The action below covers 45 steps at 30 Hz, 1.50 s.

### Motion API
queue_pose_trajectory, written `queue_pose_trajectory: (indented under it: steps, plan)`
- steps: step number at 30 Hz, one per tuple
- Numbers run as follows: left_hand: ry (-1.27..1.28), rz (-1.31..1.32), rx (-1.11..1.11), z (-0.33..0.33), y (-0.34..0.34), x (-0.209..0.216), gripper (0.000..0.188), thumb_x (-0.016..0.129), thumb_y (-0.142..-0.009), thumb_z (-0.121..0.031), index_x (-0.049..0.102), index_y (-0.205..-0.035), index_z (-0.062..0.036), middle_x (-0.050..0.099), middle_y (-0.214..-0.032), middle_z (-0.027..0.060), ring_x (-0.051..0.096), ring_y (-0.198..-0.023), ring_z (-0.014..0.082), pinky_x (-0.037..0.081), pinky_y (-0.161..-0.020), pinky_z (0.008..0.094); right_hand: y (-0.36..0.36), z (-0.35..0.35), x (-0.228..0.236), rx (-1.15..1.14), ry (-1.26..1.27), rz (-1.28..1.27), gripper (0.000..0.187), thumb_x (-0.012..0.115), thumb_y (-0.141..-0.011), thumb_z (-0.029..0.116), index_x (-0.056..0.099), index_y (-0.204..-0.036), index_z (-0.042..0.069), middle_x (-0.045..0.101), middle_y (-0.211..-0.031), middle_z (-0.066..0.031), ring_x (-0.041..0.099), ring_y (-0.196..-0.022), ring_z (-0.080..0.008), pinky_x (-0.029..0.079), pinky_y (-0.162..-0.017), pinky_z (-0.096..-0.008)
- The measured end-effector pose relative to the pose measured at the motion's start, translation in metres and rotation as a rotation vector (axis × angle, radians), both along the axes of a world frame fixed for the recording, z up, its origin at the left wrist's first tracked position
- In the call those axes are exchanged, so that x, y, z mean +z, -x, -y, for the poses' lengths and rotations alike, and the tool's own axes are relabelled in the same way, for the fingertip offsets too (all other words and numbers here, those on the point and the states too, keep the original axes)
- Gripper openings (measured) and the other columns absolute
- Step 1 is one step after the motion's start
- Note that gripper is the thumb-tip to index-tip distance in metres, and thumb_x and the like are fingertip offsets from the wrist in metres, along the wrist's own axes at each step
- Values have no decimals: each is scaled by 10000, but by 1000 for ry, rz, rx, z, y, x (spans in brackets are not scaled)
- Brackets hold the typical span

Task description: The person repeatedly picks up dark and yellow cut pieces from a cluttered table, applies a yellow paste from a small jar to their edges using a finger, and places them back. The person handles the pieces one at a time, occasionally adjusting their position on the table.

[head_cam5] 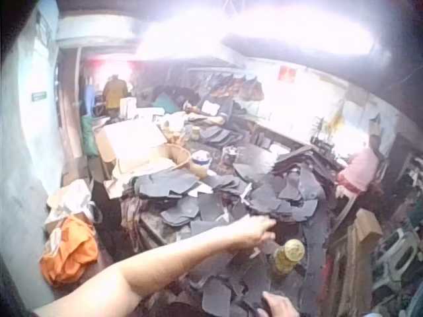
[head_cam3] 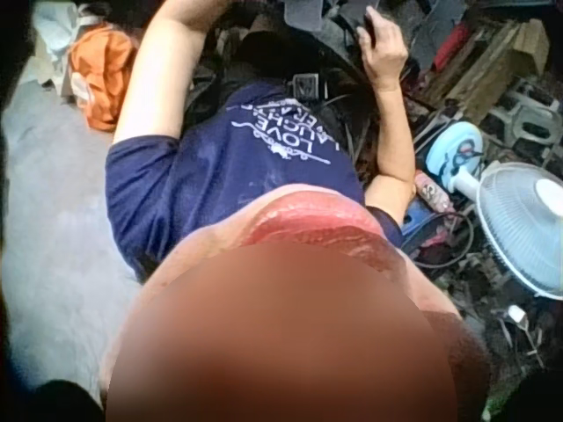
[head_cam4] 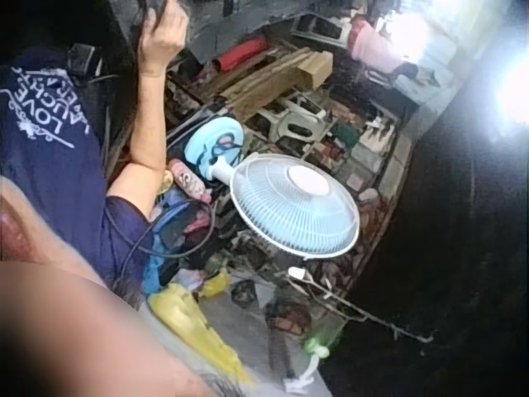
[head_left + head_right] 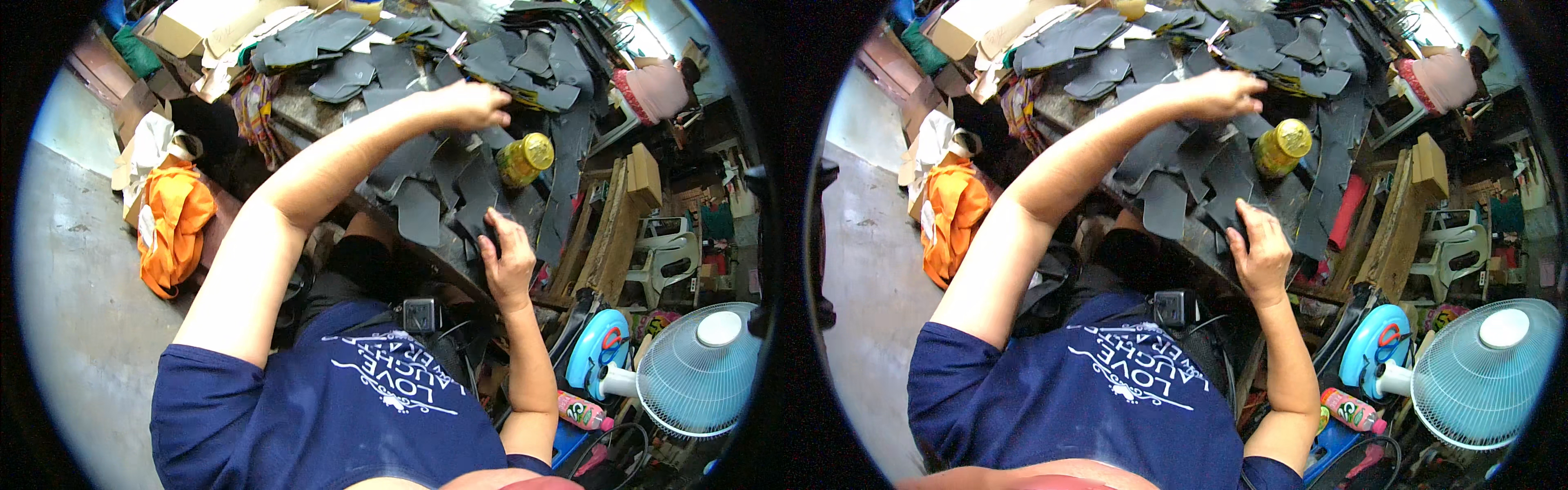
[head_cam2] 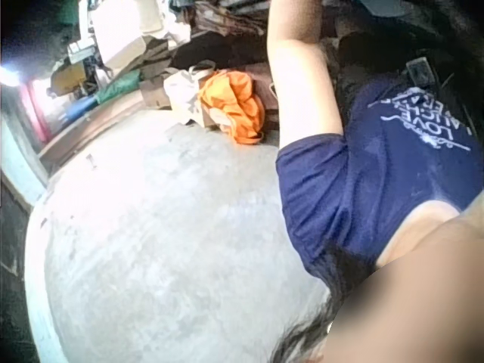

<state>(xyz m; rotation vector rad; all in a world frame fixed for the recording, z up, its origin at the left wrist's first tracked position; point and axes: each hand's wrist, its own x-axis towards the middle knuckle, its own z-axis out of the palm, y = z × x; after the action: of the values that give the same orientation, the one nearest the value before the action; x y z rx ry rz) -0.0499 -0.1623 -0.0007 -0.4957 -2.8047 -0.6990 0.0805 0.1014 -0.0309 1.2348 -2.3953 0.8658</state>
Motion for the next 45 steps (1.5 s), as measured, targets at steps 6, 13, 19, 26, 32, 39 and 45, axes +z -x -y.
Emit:
queue_pose_trajectory:
  steps: [6,13,19,26,32,39,45]
  plan:
    - [-207,-398,249,54,-66,29,378,626,-930,-282,628,-1207,-25,684,-1072,193,669,-981,314,517,-856,381,-1,0,-4,-4,24,14,450,704,-832,110,590,-1259,22,666,-1109,-156,636,-996,-326,507,-887,-397]
    - [-285,-337,460,48,-176,4,298,674,-853,-249,672,-1071,-46,678,-926,151,621,-908,332,498,-815,413,-2,-2,23,46,-160,172,602,755,-773,109,550,-1337,60,632,-1199,-176,610,-1092,-330,480,-957,-397]
    - [-77,-195,630,14,-218,-19,356,683,-852,-330,637,-1110,-88,655,-937,126,621,-944,319,520,-816,395,-1,2,37,17,-187,130,684,754,-784,130,478,-1408,82,582,-1283,-175,517,-1208,-362,429,-1022,-423]
    - [-415,-204,618,16,-223,-30,423,678,-846,-130,598,-1261,-146,567,-708,78,574,-616,219,482,-609,338,2,4,27,-126,-257,129,715,764,-771,151,466,-1417,92,604,-1242,-152,552,-1131,-337,442,-990,-415]
    - [-649,-188,666,33,-230,-31,379,642,-875,-41,613,-1250,-82,524,-679,-4,486,-631,65,420,-600,225,8,3,26,-168,-269,91,680,754,-766,123,495,-1394,105,625,-1211,-126,573,-1082,-314,455,-962,-411]
    - [-862,-291,665,30,-229,-34,279,613,-902,-20,641,-1179,-47,537,-734,-30,477,-681,40,411,-630,200,0,15,29,-63,-259,68,843,831,-679,196,458,-1433,130,593,-1295,-131,559,-1152,-328,439,-1014,-434]
    - [-1221,-453,642,38,-234,-29,210,575,-937,10,643,-1130,-35,511,-798,-59,448,-723,22,377,-648,171,1,10,24,-151,-235,127,783,793,-739,211,452,-1438,121,603,-1270,-148,571,-1126,-326,435,-991,-430]
